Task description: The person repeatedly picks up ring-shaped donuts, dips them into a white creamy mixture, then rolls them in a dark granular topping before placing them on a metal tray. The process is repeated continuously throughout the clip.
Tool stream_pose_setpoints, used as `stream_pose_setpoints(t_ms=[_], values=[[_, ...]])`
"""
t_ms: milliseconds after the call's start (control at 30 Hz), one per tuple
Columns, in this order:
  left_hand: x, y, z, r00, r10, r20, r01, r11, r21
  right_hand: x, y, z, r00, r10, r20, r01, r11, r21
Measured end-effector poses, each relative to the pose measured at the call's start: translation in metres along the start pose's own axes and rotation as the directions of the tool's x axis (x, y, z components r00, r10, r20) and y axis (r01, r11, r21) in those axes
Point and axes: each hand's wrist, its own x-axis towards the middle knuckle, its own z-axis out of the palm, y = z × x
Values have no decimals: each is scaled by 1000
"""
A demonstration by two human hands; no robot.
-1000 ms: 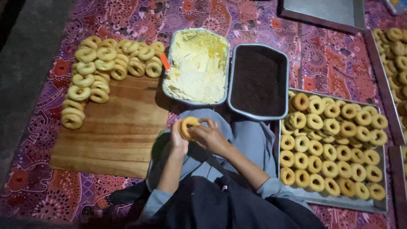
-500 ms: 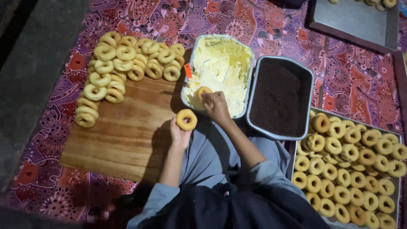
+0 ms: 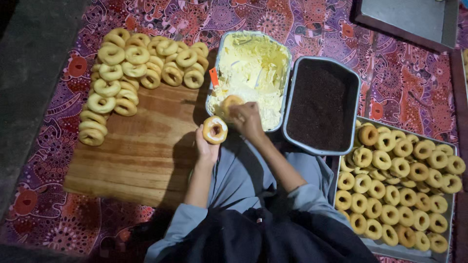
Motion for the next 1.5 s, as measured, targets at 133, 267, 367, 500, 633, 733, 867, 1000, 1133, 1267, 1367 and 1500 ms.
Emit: stream_pose_setpoints(t_ms=[133, 267, 367, 500, 633, 733, 867, 1000, 1133, 1267, 1367, 1500], values=[[-7, 3, -2, 996, -61, -68, 56, 996, -74, -2, 1, -3, 998, 69, -6, -69, 997, -33], [-3, -2, -17, 991, -109, -81, 115, 991, 70, -29, -27, 4, 981, -182, 74, 164, 966, 198], [-2, -8, -22, 999, 38, -10, -37, 999, 35, -23, -21, 2, 1000, 14, -1, -14, 999, 29], [-16, -8, -10, 998, 44, 52, -45, 999, 24, -6, 0, -8, 991, 126, -48, -133, 974, -184], [-30, -2, 10, 996, -28, -84, 36, 994, 100, -36, -34, -11, 999, -33, 32, 30, 996, 89], [-36, -3, 16, 999, 29, -37, -24, 990, 140, -44, -61, -27, 1000, 1, 9, -2, 995, 98], [-48, -15, 15, 983, 167, 79, -179, 967, 181, -42, -79, -52, 978, 162, -131, -154, 986, 69], [-63, -21, 18, 993, 105, 49, -111, 982, 152, -60, -90, -63, 999, -25, 34, 22, 997, 77], [-76, -19, 36, 967, 181, 179, -205, 971, 124, -70, -93, -77, 998, 35, -56, -32, 999, 43], [-90, -41, 49, 958, 173, 230, -226, 947, 229, -78, -90, -92, 999, -17, -48, 21, 996, 87], [-91, -53, 55, 977, 119, 179, -150, 974, 171, -85, -76, -102, 971, 107, -214, -101, 994, 39], [-83, -86, 63, 958, -19, 288, -70, 954, 293, -115, -33, -104, 968, 69, -240, -71, 997, 0]])
